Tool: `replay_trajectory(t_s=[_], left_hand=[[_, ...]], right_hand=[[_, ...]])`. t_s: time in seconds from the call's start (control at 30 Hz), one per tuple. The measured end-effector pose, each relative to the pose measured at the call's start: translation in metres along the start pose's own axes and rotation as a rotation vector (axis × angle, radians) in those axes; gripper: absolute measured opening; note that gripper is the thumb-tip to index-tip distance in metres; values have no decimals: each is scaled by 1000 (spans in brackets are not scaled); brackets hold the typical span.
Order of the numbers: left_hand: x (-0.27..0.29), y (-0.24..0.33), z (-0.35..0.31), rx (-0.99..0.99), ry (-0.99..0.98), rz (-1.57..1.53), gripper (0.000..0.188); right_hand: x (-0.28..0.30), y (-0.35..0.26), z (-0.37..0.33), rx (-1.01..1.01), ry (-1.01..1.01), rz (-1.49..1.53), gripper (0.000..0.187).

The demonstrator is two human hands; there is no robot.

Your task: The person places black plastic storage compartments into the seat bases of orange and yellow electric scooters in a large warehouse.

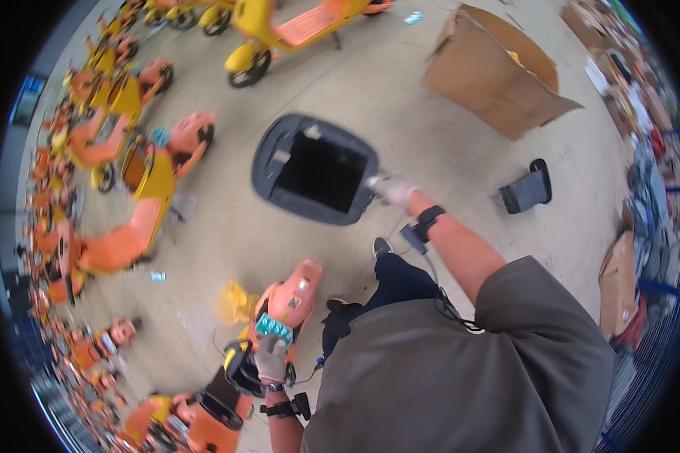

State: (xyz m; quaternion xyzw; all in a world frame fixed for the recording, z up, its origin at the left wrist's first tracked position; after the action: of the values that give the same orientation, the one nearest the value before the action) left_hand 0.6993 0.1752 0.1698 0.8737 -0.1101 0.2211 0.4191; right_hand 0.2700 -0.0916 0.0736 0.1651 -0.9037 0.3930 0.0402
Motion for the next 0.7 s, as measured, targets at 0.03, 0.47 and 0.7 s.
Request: replay_trajectory(t_s=[0.03, 0.47, 0.7], left_hand=[[-3, 31, 19, -35, -9, -1, 27], [-183, -32, 144, -898, -987, 1704, 27], [-208, 17, 184, -40, -572, 1086, 25]], right_hand=[[-14, -34, -26, 42, -44, 104, 55], [164, 245, -151, -276, 388, -153, 64], [295, 430, -268, -671, 724, 110, 62]])
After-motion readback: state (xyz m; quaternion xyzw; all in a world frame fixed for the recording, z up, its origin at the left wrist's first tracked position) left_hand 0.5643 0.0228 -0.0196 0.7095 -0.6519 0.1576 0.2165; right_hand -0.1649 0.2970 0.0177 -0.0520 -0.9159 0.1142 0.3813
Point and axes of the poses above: each hand's wrist, its own z-axis towards the middle knuckle, its own x-axis out of the back of the hand, y = z × x, the point moved 9 cm from there along z, towards the middle knuckle, and after that the axes turned 3 degrees about z, right-handed, at the moved point
